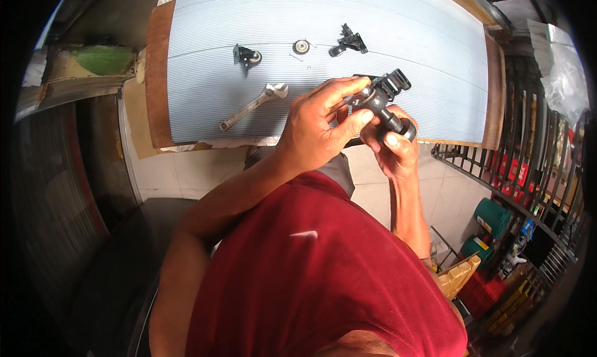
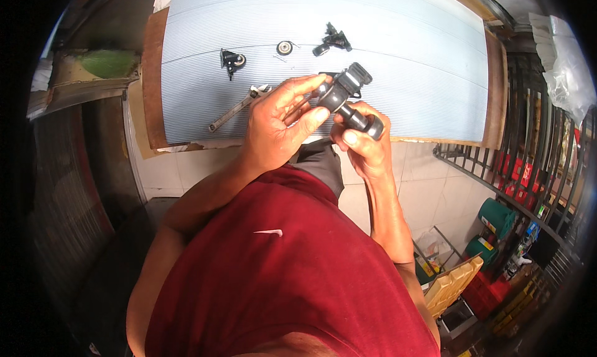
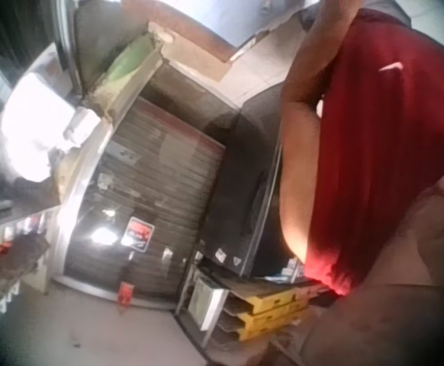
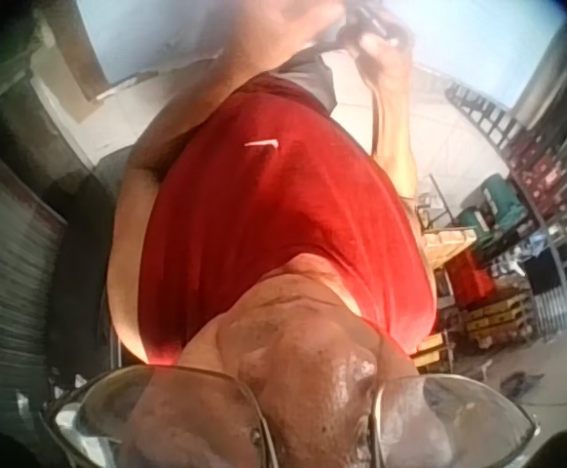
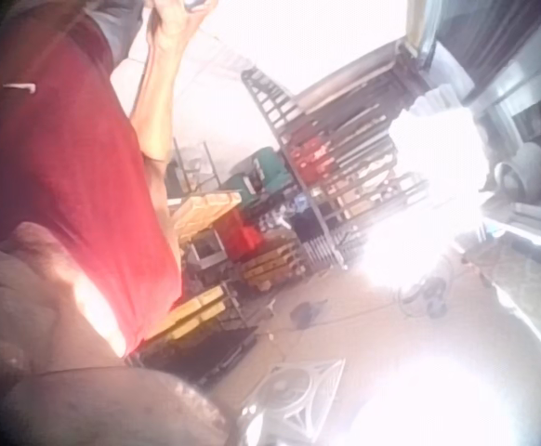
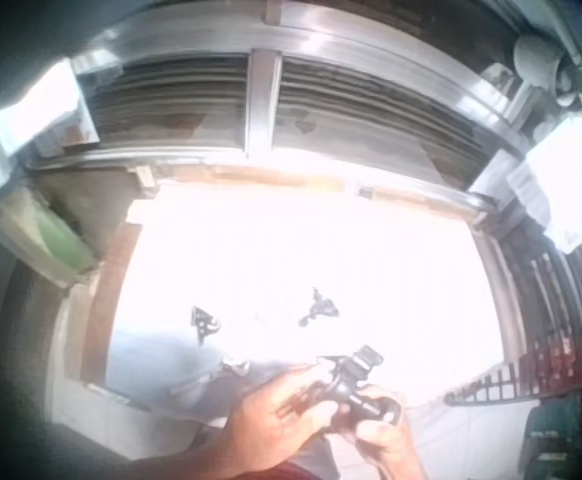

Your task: The person assembles caster wheels onto metal brackets using a wrench. They tighten the nuts on the wheel axles, then retrieve a blue plastic tray and a black handle from a shelf. Finally, they attach the handle to the assembled caster unit.

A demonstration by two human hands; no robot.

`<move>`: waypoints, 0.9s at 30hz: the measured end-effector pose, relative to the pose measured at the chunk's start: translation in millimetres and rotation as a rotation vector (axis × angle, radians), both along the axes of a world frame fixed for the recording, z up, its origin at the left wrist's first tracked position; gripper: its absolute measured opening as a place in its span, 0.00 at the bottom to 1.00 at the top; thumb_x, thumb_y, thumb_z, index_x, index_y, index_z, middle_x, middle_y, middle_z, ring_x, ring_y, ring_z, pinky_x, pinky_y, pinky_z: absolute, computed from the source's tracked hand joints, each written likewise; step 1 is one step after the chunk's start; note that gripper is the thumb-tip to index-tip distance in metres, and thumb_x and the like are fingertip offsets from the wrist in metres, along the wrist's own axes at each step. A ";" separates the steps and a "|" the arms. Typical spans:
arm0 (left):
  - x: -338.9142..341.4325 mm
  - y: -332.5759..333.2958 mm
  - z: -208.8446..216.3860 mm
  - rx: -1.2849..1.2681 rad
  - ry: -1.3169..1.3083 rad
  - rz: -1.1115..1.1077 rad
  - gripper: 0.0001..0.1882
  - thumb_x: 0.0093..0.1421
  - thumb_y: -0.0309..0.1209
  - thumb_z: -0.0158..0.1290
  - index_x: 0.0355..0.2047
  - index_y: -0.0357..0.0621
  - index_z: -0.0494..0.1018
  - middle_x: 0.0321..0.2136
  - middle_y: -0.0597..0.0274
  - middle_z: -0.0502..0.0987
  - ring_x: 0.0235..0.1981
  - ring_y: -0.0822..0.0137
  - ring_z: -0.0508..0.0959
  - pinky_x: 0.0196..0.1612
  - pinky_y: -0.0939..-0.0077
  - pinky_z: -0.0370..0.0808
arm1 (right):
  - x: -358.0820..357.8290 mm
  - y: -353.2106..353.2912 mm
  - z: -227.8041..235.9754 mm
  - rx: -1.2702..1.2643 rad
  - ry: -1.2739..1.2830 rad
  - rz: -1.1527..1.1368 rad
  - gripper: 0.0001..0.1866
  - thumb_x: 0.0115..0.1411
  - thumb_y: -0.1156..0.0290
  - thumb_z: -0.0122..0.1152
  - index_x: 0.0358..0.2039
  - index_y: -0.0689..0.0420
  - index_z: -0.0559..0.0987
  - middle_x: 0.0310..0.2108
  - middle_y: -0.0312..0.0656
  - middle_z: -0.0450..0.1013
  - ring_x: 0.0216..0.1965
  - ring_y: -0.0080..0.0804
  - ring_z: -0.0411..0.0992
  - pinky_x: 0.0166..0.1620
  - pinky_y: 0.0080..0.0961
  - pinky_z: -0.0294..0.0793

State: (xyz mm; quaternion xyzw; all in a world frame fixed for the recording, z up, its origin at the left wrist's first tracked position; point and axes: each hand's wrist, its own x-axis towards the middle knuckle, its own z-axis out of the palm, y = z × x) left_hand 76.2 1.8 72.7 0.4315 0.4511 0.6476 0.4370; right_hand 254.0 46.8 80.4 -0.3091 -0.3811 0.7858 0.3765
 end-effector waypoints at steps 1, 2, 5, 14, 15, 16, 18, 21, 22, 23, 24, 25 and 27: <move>-4.1 1.6 7.0 0.037 0.116 -0.010 0.22 0.56 0.21 0.63 0.52 0.37 0.74 0.43 0.57 0.79 0.30 0.75 0.78 0.32 0.81 0.76 | 2.6 1.3 -6.0 0.037 0.073 0.057 0.24 0.49 0.61 0.72 0.39 0.66 0.77 0.27 0.41 0.73 0.21 0.25 0.66 0.28 0.26 0.66; -6.5 2.5 16.2 0.086 0.206 0.001 0.22 0.54 0.21 0.63 0.50 0.38 0.75 0.45 0.56 0.78 0.34 0.71 0.80 0.31 0.78 0.77 | 3.7 4.0 -9.8 0.053 0.138 0.078 0.25 0.49 0.60 0.72 0.41 0.66 0.77 0.27 0.42 0.73 0.21 0.26 0.66 0.28 0.26 0.66; -17.4 5.7 54.5 0.111 0.394 -0.063 0.22 0.54 0.21 0.63 0.50 0.38 0.75 0.44 0.57 0.78 0.36 0.70 0.80 0.32 0.78 0.77 | -1.3 7.3 -11.6 0.138 0.322 0.051 0.29 0.49 0.58 0.72 0.45 0.66 0.77 0.26 0.43 0.72 0.20 0.27 0.66 0.29 0.26 0.66; -39.3 18.5 117.4 0.002 0.334 -0.369 0.22 0.51 0.17 0.62 0.48 0.42 0.76 0.47 0.63 0.79 0.21 0.87 0.61 0.25 0.90 0.62 | -2.1 17.9 37.1 0.323 0.074 -0.065 0.37 0.34 0.45 0.81 0.31 0.67 0.78 0.33 0.44 0.70 0.25 0.25 0.67 0.25 0.23 0.62; -38.9 18.2 121.5 -0.005 0.335 -0.381 0.22 0.50 0.18 0.63 0.47 0.42 0.76 0.48 0.63 0.79 0.21 0.87 0.60 0.25 0.91 0.62 | -2.1 18.6 41.1 0.350 0.070 -0.064 0.36 0.33 0.44 0.80 0.29 0.66 0.78 0.34 0.44 0.70 0.26 0.26 0.67 0.26 0.23 0.63; -38.6 18.0 126.4 -0.011 0.336 -0.393 0.22 0.49 0.18 0.64 0.46 0.42 0.77 0.48 0.63 0.79 0.20 0.87 0.60 0.25 0.91 0.62 | -0.8 19.6 44.2 0.366 0.070 -0.065 0.36 0.33 0.43 0.80 0.26 0.64 0.78 0.35 0.44 0.69 0.27 0.26 0.67 0.26 0.24 0.63; -34.5 20.3 129.3 0.011 0.354 -0.372 0.24 0.46 0.20 0.68 0.45 0.43 0.77 0.50 0.61 0.79 0.21 0.85 0.61 0.25 0.90 0.62 | 2.5 24.4 37.6 0.419 0.144 -0.059 0.39 0.32 0.47 0.80 0.36 0.65 0.74 0.40 0.48 0.69 0.35 0.32 0.70 0.34 0.27 0.69; -25.3 22.5 125.2 0.138 0.524 -0.257 0.24 0.46 0.21 0.68 0.45 0.44 0.76 0.49 0.61 0.79 0.28 0.84 0.71 0.26 0.91 0.64 | 15.9 35.3 15.5 0.532 0.296 0.010 0.53 0.30 0.54 0.81 0.55 0.68 0.69 0.50 0.56 0.71 0.45 0.42 0.75 0.45 0.31 0.80; -22.3 21.8 124.2 0.131 0.521 -0.225 0.24 0.46 0.22 0.68 0.45 0.45 0.76 0.48 0.61 0.79 0.29 0.80 0.73 0.27 0.87 0.67 | 11.4 36.9 14.9 0.594 0.334 -0.002 0.52 0.30 0.53 0.81 0.54 0.68 0.70 0.49 0.56 0.72 0.43 0.41 0.76 0.42 0.30 0.80; -19.2 20.9 123.2 0.124 0.517 -0.194 0.24 0.46 0.22 0.68 0.45 0.46 0.75 0.47 0.61 0.79 0.30 0.76 0.75 0.28 0.83 0.70 | 13.7 35.9 22.9 0.557 0.263 0.004 0.48 0.31 0.52 0.81 0.49 0.69 0.72 0.45 0.56 0.73 0.38 0.39 0.75 0.37 0.28 0.77; -16.4 19.8 119.4 0.113 0.509 -0.160 0.24 0.46 0.23 0.68 0.45 0.47 0.75 0.45 0.62 0.78 0.32 0.72 0.77 0.29 0.79 0.74 | 14.0 34.8 32.2 0.516 0.192 0.018 0.44 0.32 0.50 0.80 0.44 0.69 0.75 0.42 0.56 0.74 0.33 0.38 0.74 0.33 0.26 0.74; -13.4 19.8 110.7 0.128 0.467 -0.125 0.24 0.47 0.22 0.67 0.45 0.46 0.75 0.45 0.61 0.78 0.33 0.71 0.77 0.30 0.79 0.74 | 14.4 33.4 42.2 0.476 0.124 0.035 0.41 0.33 0.48 0.80 0.40 0.69 0.77 0.38 0.55 0.75 0.29 0.36 0.73 0.28 0.25 0.71; -7.0 21.2 88.3 0.158 0.385 -0.061 0.24 0.48 0.21 0.66 0.46 0.46 0.74 0.44 0.60 0.78 0.36 0.69 0.79 0.32 0.78 0.76 | 6.9 33.9 49.6 0.446 0.161 0.018 0.38 0.35 0.48 0.79 0.36 0.69 0.79 0.37 0.55 0.75 0.26 0.33 0.72 0.27 0.22 0.69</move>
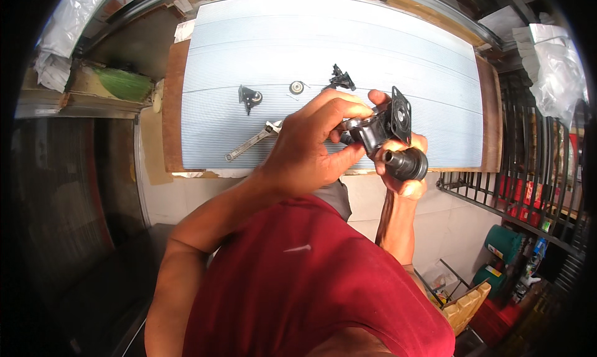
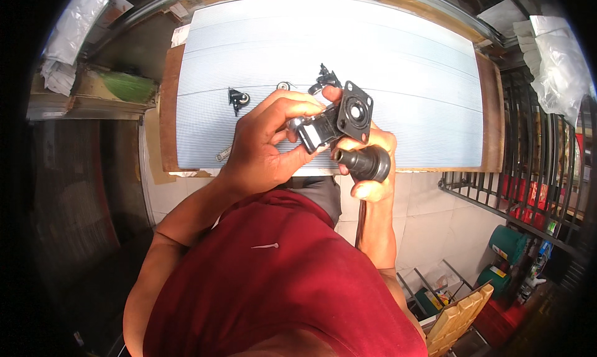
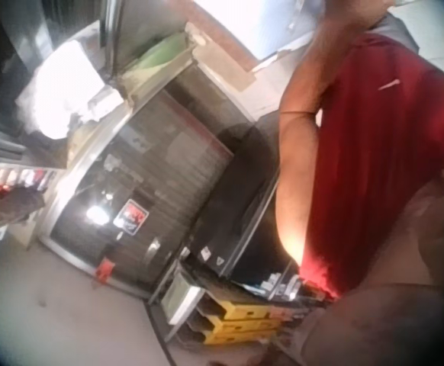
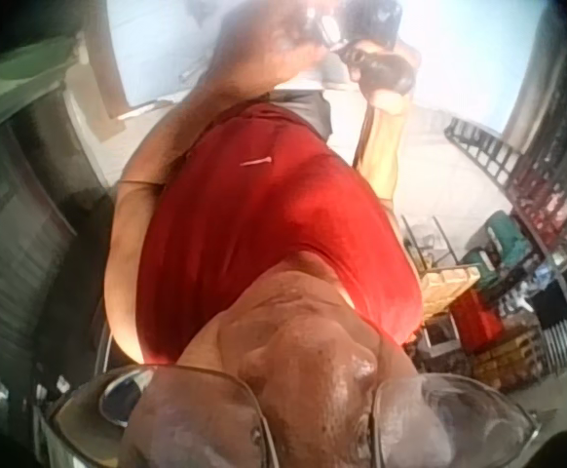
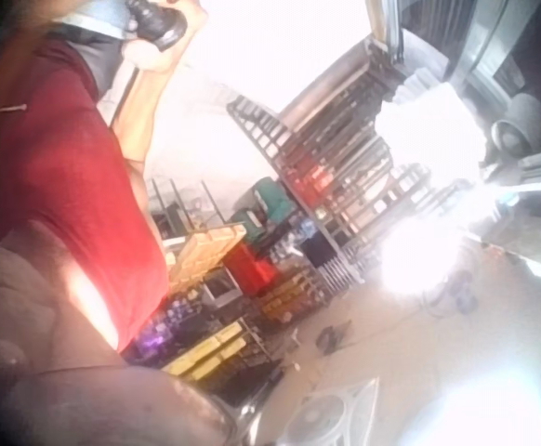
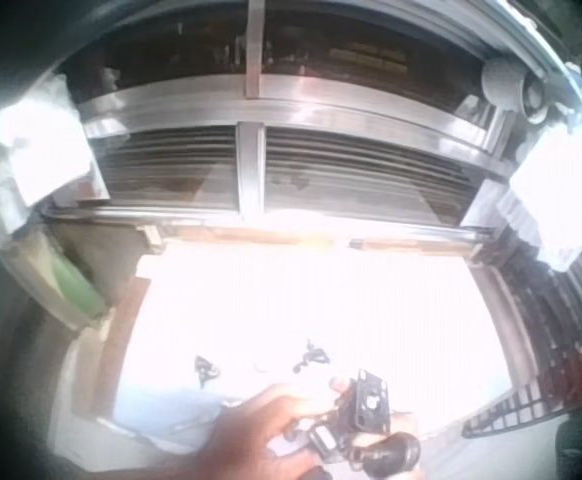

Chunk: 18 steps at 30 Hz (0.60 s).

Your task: The person assembles caster wheels onto metal brackets using a wrench. They tighten the nuts on the wheel axles, then retrieve a blue plastic tray and a black handle from a shelf. Finally, they attach the handle to the assembled caster unit.

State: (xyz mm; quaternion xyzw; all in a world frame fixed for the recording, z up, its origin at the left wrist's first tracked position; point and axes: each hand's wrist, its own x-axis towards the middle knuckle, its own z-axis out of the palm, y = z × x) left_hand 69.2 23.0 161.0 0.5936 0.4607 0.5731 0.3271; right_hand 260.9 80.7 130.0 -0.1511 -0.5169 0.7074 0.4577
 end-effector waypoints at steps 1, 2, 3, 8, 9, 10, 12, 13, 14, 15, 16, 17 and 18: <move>2.4 -0.3 -4.8 0.017 -0.020 0.006 0.24 0.49 0.19 0.64 0.48 0.44 0.74 0.44 0.60 0.77 0.35 0.68 0.78 0.33 0.77 0.76 | -4.2 0.3 3.9 -0.031 0.033 0.001 0.36 0.36 0.48 0.79 0.34 0.69 0.79 0.37 0.55 0.75 0.26 0.32 0.72 0.27 0.21 0.70; 2.6 -1.5 -5.8 0.008 0.016 0.002 0.24 0.49 0.19 0.63 0.49 0.44 0.74 0.44 0.60 0.77 0.35 0.68 0.78 0.33 0.77 0.76 | -8.2 0.6 7.9 -0.061 0.066 0.002 0.35 0.37 0.49 0.79 0.33 0.69 0.80 0.37 0.55 0.75 0.26 0.31 0.72 0.27 0.20 0.71; 2.7 -1.3 -2.9 -0.001 0.049 -0.005 0.25 0.50 0.19 0.63 0.50 0.43 0.74 0.44 0.59 0.76 0.34 0.68 0.78 0.34 0.77 0.76 | -10.0 -0.6 8.9 -0.101 0.095 -0.012 0.35 0.37 0.49 0.79 0.34 0.69 0.80 0.39 0.56 0.75 0.26 0.31 0.73 0.27 0.20 0.73; -0.2 -1.4 3.8 -0.119 -0.015 -0.157 0.20 0.66 0.22 0.49 0.58 0.39 0.70 0.47 0.59 0.69 0.40 0.75 0.75 0.36 0.84 0.74 | -4.5 4.6 -20.2 -0.258 0.380 0.118 0.33 0.42 0.47 0.75 0.39 0.63 0.84 0.63 0.68 0.58 0.22 0.25 0.73 0.30 0.23 0.72; -5.2 0.0 1.1 -0.229 -0.103 -0.218 0.19 0.68 0.23 0.46 0.59 0.38 0.70 0.46 0.60 0.69 0.39 0.76 0.74 0.34 0.85 0.73 | -6.6 4.9 -21.4 -0.281 0.404 0.127 0.32 0.42 0.47 0.75 0.39 0.63 0.83 0.64 0.66 0.57 0.22 0.25 0.73 0.29 0.23 0.71; -5.2 -0.2 -2.5 -0.314 -0.245 -0.275 0.18 0.70 0.25 0.43 0.59 0.38 0.69 0.44 0.61 0.69 0.37 0.78 0.73 0.31 0.85 0.70 | -8.7 5.0 -22.4 -0.304 0.428 0.136 0.32 0.43 0.48 0.75 0.39 0.63 0.83 0.65 0.65 0.57 0.21 0.24 0.72 0.29 0.23 0.71; -2.6 0.3 -8.7 -0.441 -0.562 -0.329 0.17 0.72 0.26 0.41 0.59 0.38 0.68 0.41 0.62 0.70 0.33 0.80 0.72 0.26 0.85 0.66 | -10.0 2.7 -27.1 -0.374 0.476 0.145 0.31 0.43 0.48 0.75 0.39 0.62 0.83 0.66 0.62 0.56 0.20 0.23 0.72 0.29 0.23 0.69; -0.3 1.4 -10.8 -0.481 -0.735 -0.338 0.17 0.72 0.26 0.41 0.58 0.38 0.69 0.39 0.62 0.70 0.33 0.79 0.72 0.26 0.86 0.66 | -9.6 0.8 -31.9 -0.420 0.499 0.145 0.31 0.44 0.48 0.74 0.38 0.62 0.83 0.66 0.61 0.56 0.20 0.22 0.71 0.29 0.23 0.68; 0.7 1.7 -13.8 -0.519 -0.909 -0.345 0.16 0.72 0.25 0.42 0.58 0.39 0.69 0.37 0.63 0.71 0.32 0.79 0.72 0.25 0.86 0.66 | -11.8 0.5 -32.2 -0.423 0.514 0.166 0.30 0.44 0.48 0.74 0.38 0.61 0.83 0.67 0.59 0.56 0.20 0.22 0.71 0.29 0.24 0.68; 0.7 1.5 -19.5 -0.474 -0.858 -0.304 0.12 0.71 0.25 0.45 0.53 0.40 0.70 0.34 0.63 0.72 0.29 0.78 0.72 0.24 0.86 0.66 | -13.9 0.3 -33.0 -0.428 0.530 0.184 0.29 0.45 0.48 0.73 0.38 0.60 0.83 0.67 0.57 0.57 0.20 0.22 0.71 0.30 0.24 0.67; 1.7 3.0 -23.2 -0.496 -0.901 -0.279 0.11 0.71 0.24 0.46 0.51 0.40 0.70 0.33 0.64 0.72 0.29 0.78 0.72 0.24 0.86 0.67 | -13.7 0.4 -35.2 -0.415 0.520 0.209 0.29 0.45 0.48 0.73 0.41 0.57 0.83 0.67 0.55 0.57 0.21 0.22 0.71 0.29 0.23 0.64; 3.7 5.4 -26.2 -0.518 -0.943 -0.254 0.09 0.70 0.24 0.47 0.49 0.40 0.71 0.32 0.64 0.72 0.28 0.78 0.72 0.24 0.86 0.67 | -12.9 0.2 -38.3 -0.402 0.510 0.235 0.30 0.46 0.48 0.74 0.44 0.53 0.83 0.66 0.53 0.57 0.21 0.22 0.70 0.28 0.22 0.61; 4.4 7.7 -29.5 -0.541 -0.986 -0.230 0.08 0.70 0.23 0.48 0.47 0.41 0.71 0.31 0.64 0.72 0.27 0.78 0.72 0.24 0.86 0.67 | -12.6 0.2 -39.7 -0.389 0.499 0.259 0.30 0.46 0.48 0.74 0.47 0.50 0.84 0.66 0.51 0.57 0.22 0.22 0.69 0.27 0.22 0.58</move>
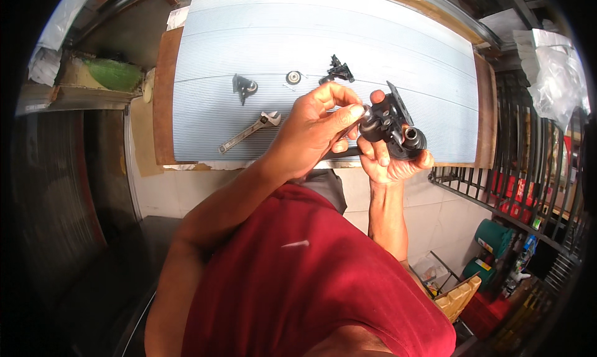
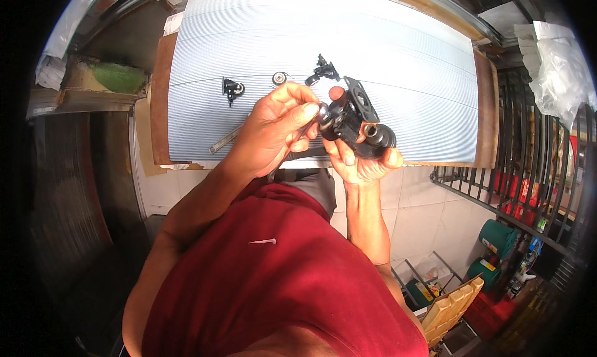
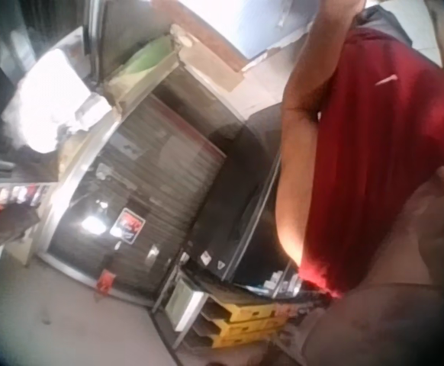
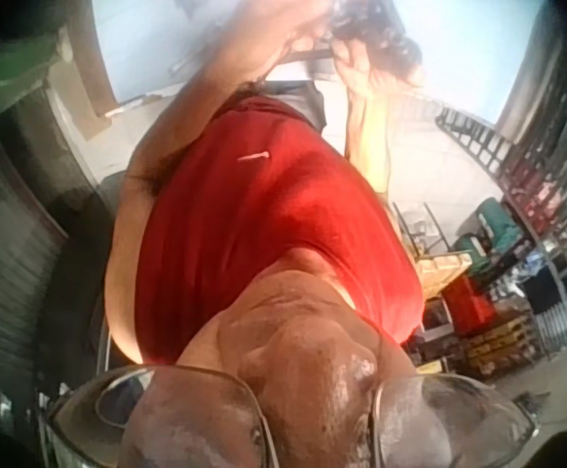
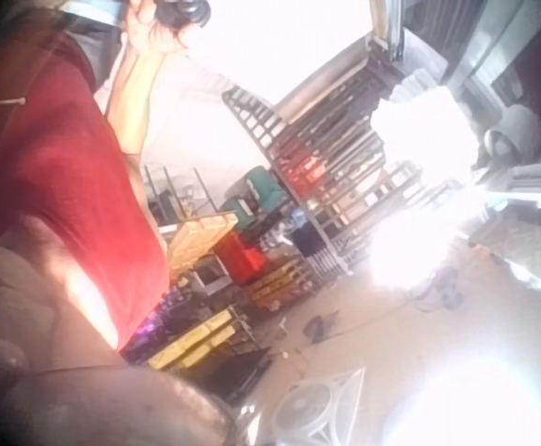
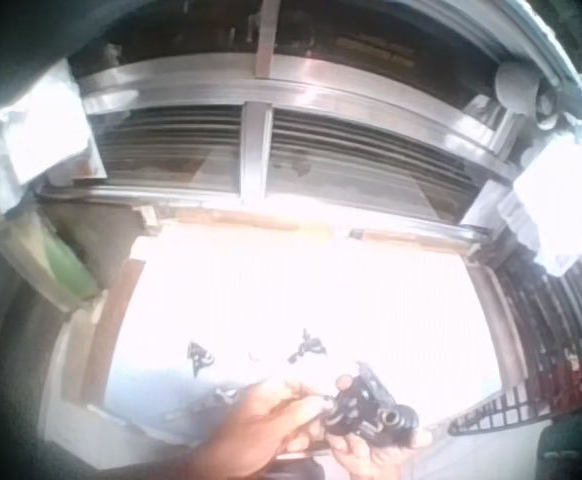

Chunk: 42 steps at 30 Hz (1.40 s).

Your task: The person assembles caster wheels onto metal brackets using a wrench. They tighten the nuts on the wheel axles, then retrieve a blue plastic tray and a black handle from a shelf. Finally, they attach the handle to the assembled caster unit.

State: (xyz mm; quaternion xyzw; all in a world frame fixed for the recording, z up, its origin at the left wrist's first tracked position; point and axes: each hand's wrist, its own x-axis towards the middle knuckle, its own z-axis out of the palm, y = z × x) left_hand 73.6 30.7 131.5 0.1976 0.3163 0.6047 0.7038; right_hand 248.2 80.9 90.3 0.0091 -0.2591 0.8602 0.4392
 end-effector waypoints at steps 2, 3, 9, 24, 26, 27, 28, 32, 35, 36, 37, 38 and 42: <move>-2.7 -1.1 -6.7 0.005 0.047 -0.009 0.05 0.69 0.23 0.49 0.44 0.40 0.72 0.34 0.62 0.74 0.27 0.78 0.73 0.25 0.86 0.69 | -3.6 -3.3 2.6 -0.018 -0.006 -0.008 0.30 0.46 0.48 0.74 0.47 0.51 0.84 0.66 0.51 0.57 0.22 0.22 0.70 0.27 0.22 0.59; -3.7 -2.4 -7.8 0.014 0.082 -0.005 0.05 0.69 0.23 0.49 0.43 0.39 0.73 0.35 0.61 0.75 0.28 0.78 0.74 0.26 0.86 0.69 | -5.3 -5.1 4.7 -0.027 -0.012 -0.012 0.30 0.46 0.48 0.74 0.47 0.51 0.84 0.66 0.51 0.57 0.22 0.22 0.70 0.27 0.22 0.60; 7.0 -12.3 -19.4 0.272 0.526 0.255 0.10 0.64 0.21 0.54 0.46 0.32 0.76 0.41 0.55 0.78 0.35 0.73 0.78 0.35 0.82 0.76 | -8.6 -5.9 8.7 -0.001 -0.074 -0.065 0.28 0.48 0.51 0.72 0.46 0.54 0.82 0.65 0.52 0.59 0.25 0.27 0.72 0.32 0.24 0.66; -7.3 -14.4 -73.0 0.118 0.430 0.101 0.13 0.63 0.20 0.56 0.47 0.35 0.69 0.40 0.60 0.79 0.36 0.77 0.76 0.40 0.82 0.75 | -33.2 -29.2 10.9 -0.087 -0.705 -0.297 0.15 0.51 0.76 0.69 0.38 0.66 0.78 0.35 0.44 0.77 0.26 0.25 0.72 0.30 0.21 0.74; -10.9 -16.5 -71.0 0.130 0.355 0.066 0.12 0.64 0.21 0.55 0.47 0.35 0.69 0.39 0.61 0.78 0.34 0.77 0.75 0.38 0.82 0.74 | -27.2 -26.8 7.0 -0.017 -0.752 -0.270 0.14 0.51 0.75 0.69 0.37 0.66 0.78 0.35 0.44 0.77 0.26 0.24 0.72 0.29 0.21 0.74; -13.6 -16.4 -75.2 0.104 0.297 0.005 0.11 0.68 0.25 0.49 0.49 0.36 0.69 0.39 0.62 0.77 0.33 0.77 0.73 0.36 0.81 0.72 | -27.2 -24.8 8.3 -0.009 -0.754 -0.270 0.13 0.51 0.75 0.69 0.37 0.66 0.78 0.35 0.44 0.77 0.26 0.24 0.72 0.29 0.21 0.73; -11.9 -18.2 -76.2 0.083 0.143 0.020 0.11 0.69 0.26 0.47 0.49 0.37 0.69 0.39 0.61 0.77 0.34 0.76 0.73 0.37 0.80 0.72 | -24.6 -23.5 6.8 -0.019 -0.729 -0.250 0.14 0.51 0.74 0.69 0.37 0.66 0.78 0.35 0.43 0.77 0.26 0.24 0.71 0.29 0.21 0.72; -6.7 -22.4 -75.5 0.083 -0.048 0.031 0.15 0.71 0.28 0.41 0.55 0.39 0.64 0.43 0.61 0.74 0.38 0.77 0.72 0.36 0.80 0.70 | -17.4 -20.2 0.2 -0.041 -0.658 -0.178 0.14 0.49 0.72 0.70 0.35 0.66 0.79 0.33 0.43 0.76 0.23 0.24 0.69 0.28 0.21 0.70; -6.4 -22.9 -73.3 0.120 0.216 0.032 0.17 0.72 0.36 0.39 0.56 0.41 0.61 0.42 0.62 0.72 0.35 0.78 0.70 0.34 0.81 0.66 | -18.9 -21.7 -1.8 -0.019 -0.694 -0.119 0.14 0.49 0.72 0.70 0.34 0.66 0.79 0.32 0.42 0.76 0.21 0.23 0.68 0.29 0.21 0.70; -8.4 -22.5 -70.4 0.096 0.229 0.030 0.17 0.72 0.37 0.39 0.56 0.41 0.62 0.41 0.63 0.72 0.34 0.78 0.70 0.34 0.81 0.65 | -20.5 -22.3 -2.3 0.019 -0.761 -0.105 0.14 0.48 0.72 0.70 0.34 0.66 0.80 0.31 0.42 0.76 0.21 0.22 0.68 0.29 0.21 0.70; -10.3 -22.2 -67.3 0.073 0.242 0.027 0.18 0.72 0.39 0.38 0.55 0.42 0.62 0.40 0.64 0.72 0.33 0.78 0.69 0.34 0.81 0.65 | -23.3 -24.9 0.3 0.033 -0.794 -0.121 0.14 0.48 0.71 0.71 0.33 0.66 0.80 0.28 0.40 0.75 0.20 0.21 0.68 0.28 0.20 0.69; -11.7 -22.2 -66.2 0.049 0.255 0.025 0.18 0.72 0.41 0.37 0.54 0.42 0.62 0.39 0.65 0.72 0.32 0.78 0.69 0.34 0.81 0.65 | -25.4 -25.8 3.1 0.027 -0.793 -0.131 0.15 0.48 0.71 0.71 0.33 0.66 0.80 0.27 0.39 0.75 0.20 0.21 0.68 0.28 0.20 0.69; -17.8 -25.0 -63.4 0.280 0.729 0.003 0.19 0.74 0.43 0.36 0.53 0.41 0.64 0.38 0.56 0.71 0.31 0.69 0.71 0.34 0.72 0.70 | -25.4 -28.9 3.1 -0.023 -0.798 -0.146 0.12 0.50 0.72 0.71 0.33 0.65 0.80 0.25 0.36 0.73 0.19 0.20 0.67 0.26 0.18 0.67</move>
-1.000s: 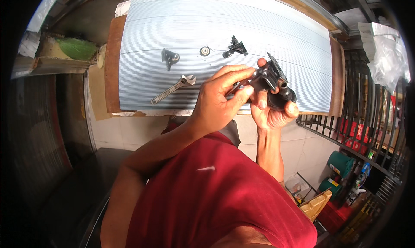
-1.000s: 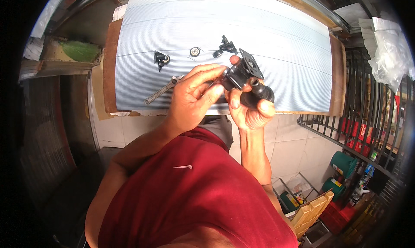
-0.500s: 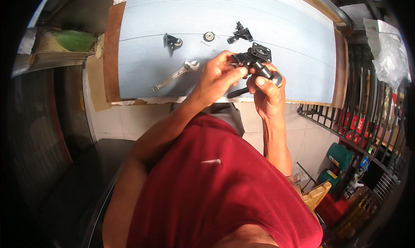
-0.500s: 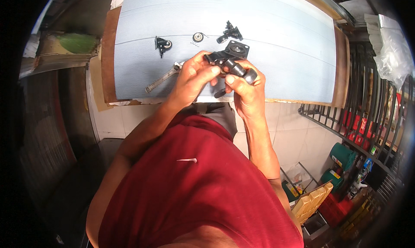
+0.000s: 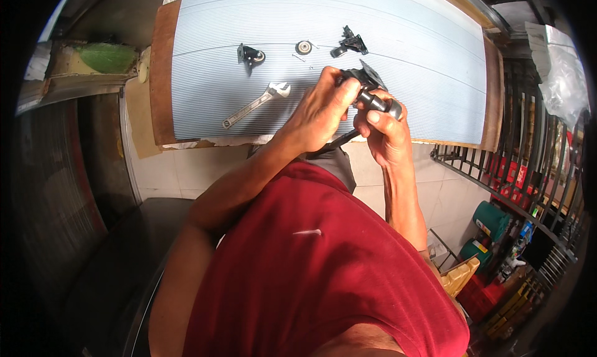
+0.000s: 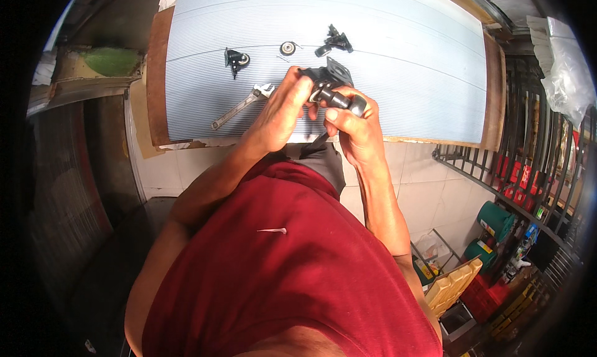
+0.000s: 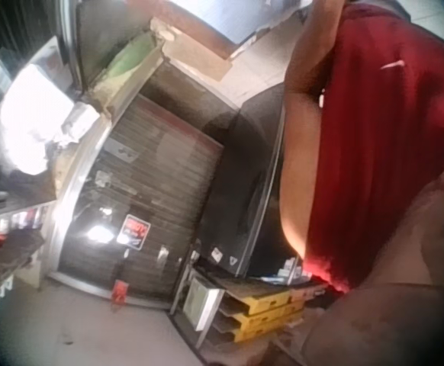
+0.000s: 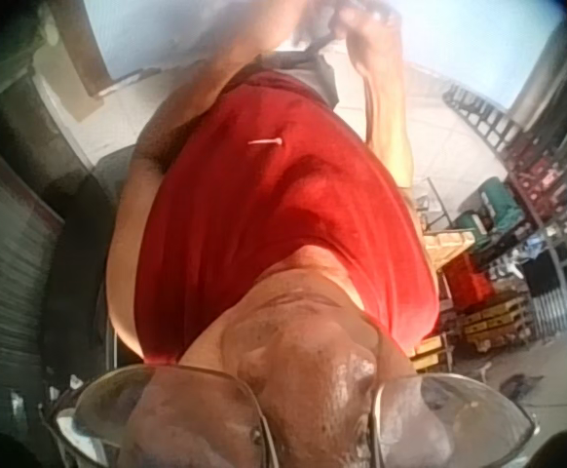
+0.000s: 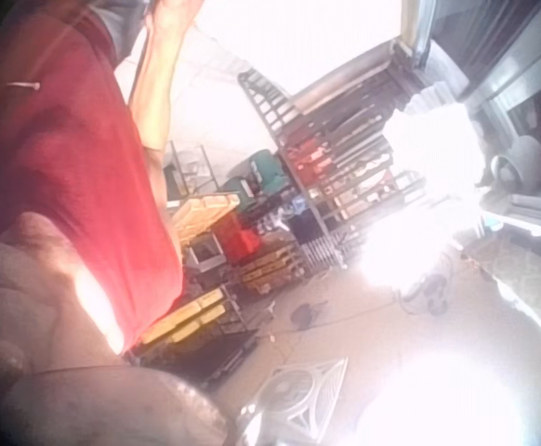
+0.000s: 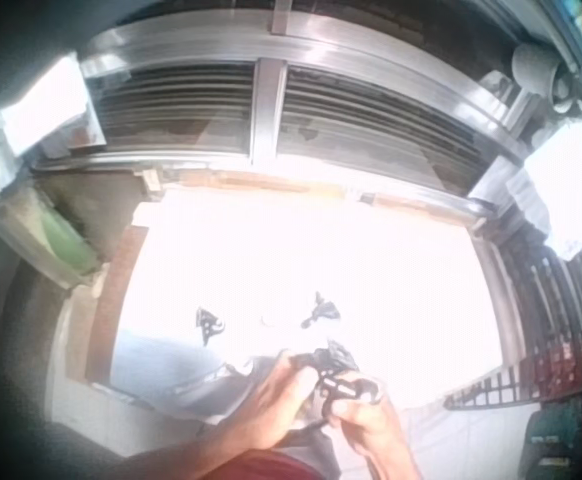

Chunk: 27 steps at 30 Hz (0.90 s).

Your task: The person assembles caster wheels onto metal brackets using a wrench. They tighten the nuts on the wheel axles, then retrieve a blue plastic tray and a black handle from a shelf. Finally, they attach the handle to the assembled caster unit.

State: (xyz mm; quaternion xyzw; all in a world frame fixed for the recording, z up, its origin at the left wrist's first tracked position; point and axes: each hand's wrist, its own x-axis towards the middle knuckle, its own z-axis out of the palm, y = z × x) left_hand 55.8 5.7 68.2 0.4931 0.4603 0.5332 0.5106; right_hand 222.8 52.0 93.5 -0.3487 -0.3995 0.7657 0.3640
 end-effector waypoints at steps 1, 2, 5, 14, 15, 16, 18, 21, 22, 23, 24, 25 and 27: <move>-1.4 -0.6 -4.2 0.084 0.094 -0.013 0.19 0.74 0.40 0.38 0.57 0.41 0.63 0.42 0.46 0.69 0.30 0.60 0.74 0.34 0.63 0.74 | -1.8 -1.8 -0.9 -0.003 -0.010 -0.017 0.11 0.50 0.73 0.70 0.33 0.64 0.80 0.24 0.36 0.73 0.20 0.19 0.67 0.26 0.18 0.67; 1.2 0.6 -10.3 0.084 0.137 0.014 0.19 0.74 0.40 0.38 0.57 0.41 0.63 0.42 0.45 0.70 0.31 0.59 0.75 0.33 0.63 0.74 | -4.4 -3.9 -1.5 -0.006 -0.021 -0.035 0.10 0.51 0.74 0.70 0.32 0.63 0.80 0.24 0.35 0.73 0.20 0.19 0.67 0.26 0.18 0.67; 7.9 1.9 -20.3 -0.034 0.167 0.030 0.21 0.74 0.44 0.38 0.54 0.40 0.66 0.36 0.47 0.72 0.30 0.59 0.77 0.31 0.65 0.74 | -11.7 -9.1 -5.5 0.013 -0.086 -0.055 0.06 0.52 0.77 0.68 0.30 0.61 0.79 0.23 0.34 0.72 0.20 0.18 0.67 0.25 0.18 0.66; 33.6 -0.2 -33.1 -0.606 -0.587 0.311 0.27 0.70 0.53 0.40 0.34 0.40 0.74 0.24 0.65 0.74 0.23 0.73 0.72 0.26 0.76 0.69 | -15.2 -5.6 -17.5 0.200 -0.507 0.071 0.06 0.51 0.74 0.71 0.27 0.61 0.82 0.27 0.42 0.76 0.40 0.32 0.76 0.37 0.25 0.73; 33.6 -0.4 -30.4 -0.612 -0.630 0.340 0.26 0.70 0.52 0.40 0.35 0.40 0.74 0.26 0.64 0.74 0.24 0.73 0.72 0.27 0.76 0.69 | -12.9 -7.2 -22.0 0.312 -0.590 0.047 0.07 0.50 0.73 0.72 0.27 0.61 0.82 0.30 0.44 0.77 0.46 0.37 0.75 0.42 0.28 0.73; 34.1 -0.4 -29.7 -0.618 -0.673 0.370 0.26 0.71 0.51 0.40 0.36 0.40 0.74 0.27 0.64 0.74 0.24 0.74 0.72 0.27 0.75 0.70 | -10.0 -9.3 -20.4 0.310 -0.605 0.040 0.09 0.49 0.72 0.73 0.28 0.62 0.82 0.36 0.48 0.77 0.53 0.39 0.71 0.46 0.30 0.72; 38.1 0.7 -34.9 -0.530 -0.636 0.398 0.25 0.71 0.50 0.41 0.37 0.39 0.75 0.27 0.65 0.74 0.28 0.74 0.73 0.31 0.75 0.71 | -4.7 -12.9 -14.6 0.303 -0.641 0.024 0.12 0.47 0.71 0.75 0.29 0.64 0.82 0.47 0.54 0.77 0.66 0.45 0.64 0.55 0.34 0.69; 42.2 -1.9 -35.8 -0.475 -0.580 0.365 0.25 0.71 0.51 0.42 0.36 0.41 0.74 0.27 0.68 0.73 0.26 0.76 0.70 0.30 0.77 0.69 | -3.5 -15.4 -15.6 0.262 -0.611 -0.008 0.12 0.46 0.74 0.74 0.30 0.64 0.82 0.45 0.52 0.77 0.60 0.41 0.68 0.52 0.32 0.71; 39.3 -3.2 -37.1 -0.469 -0.590 0.322 0.24 0.71 0.51 0.42 0.36 0.41 0.74 0.27 0.68 0.72 0.25 0.77 0.69 0.29 0.78 0.67 | -3.7 -15.9 -17.1 0.254 -0.601 -0.021 0.11 0.46 0.75 0.74 0.30 0.65 0.82 0.44 0.50 0.77 0.57 0.39 0.71 0.51 0.31 0.71; 33.1 -6.0 -38.7 -0.463 -0.599 0.279 0.24 0.72 0.51 0.42 0.37 0.42 0.74 0.26 0.69 0.72 0.24 0.78 0.67 0.28 0.79 0.66 | -3.5 -12.4 -21.8 0.271 -0.604 -0.030 0.11 0.45 0.76 0.73 0.29 0.65 0.82 0.44 0.48 0.76 0.54 0.37 0.72 0.49 0.29 0.72; 29.2 -8.7 -39.0 -0.461 -0.607 0.238 0.23 0.72 0.50 0.43 0.37 0.42 0.74 0.26 0.70 0.71 0.23 0.80 0.66 0.27 0.80 0.65 | -3.2 -11.2 -22.7 0.254 -0.572 -0.030 0.10 0.45 0.76 0.73 0.29 0.65 0.82 0.44 0.47 0.76 0.51 0.35 0.73 0.48 0.28 0.73; 28.6 -10.0 -38.0 -0.441 -0.606 0.214 0.21 0.72 0.48 0.44 0.38 0.42 0.73 0.26 0.71 0.70 0.23 0.80 0.66 0.27 0.81 0.65 | -1.8 -10.8 -23.0 0.235 -0.544 -0.031 0.10 0.46 0.77 0.73 0.29 0.65 0.82 0.43 0.46 0.75 0.48 0.33 0.74 0.46 0.26 0.73; 27.5 -11.4 -34.5 -0.398 -0.600 0.168 0.16 0.71 0.44 0.46 0.39 0.43 0.72 0.26 0.72 0.70 0.23 0.81 0.65 0.26 0.83 0.64 | 0.3 -9.7 -20.6 0.137 -0.415 -0.021 0.09 0.46 0.78 0.72 0.29 0.64 0.81 0.44 0.45 0.75 0.44 0.28 0.74 0.44 0.24 0.73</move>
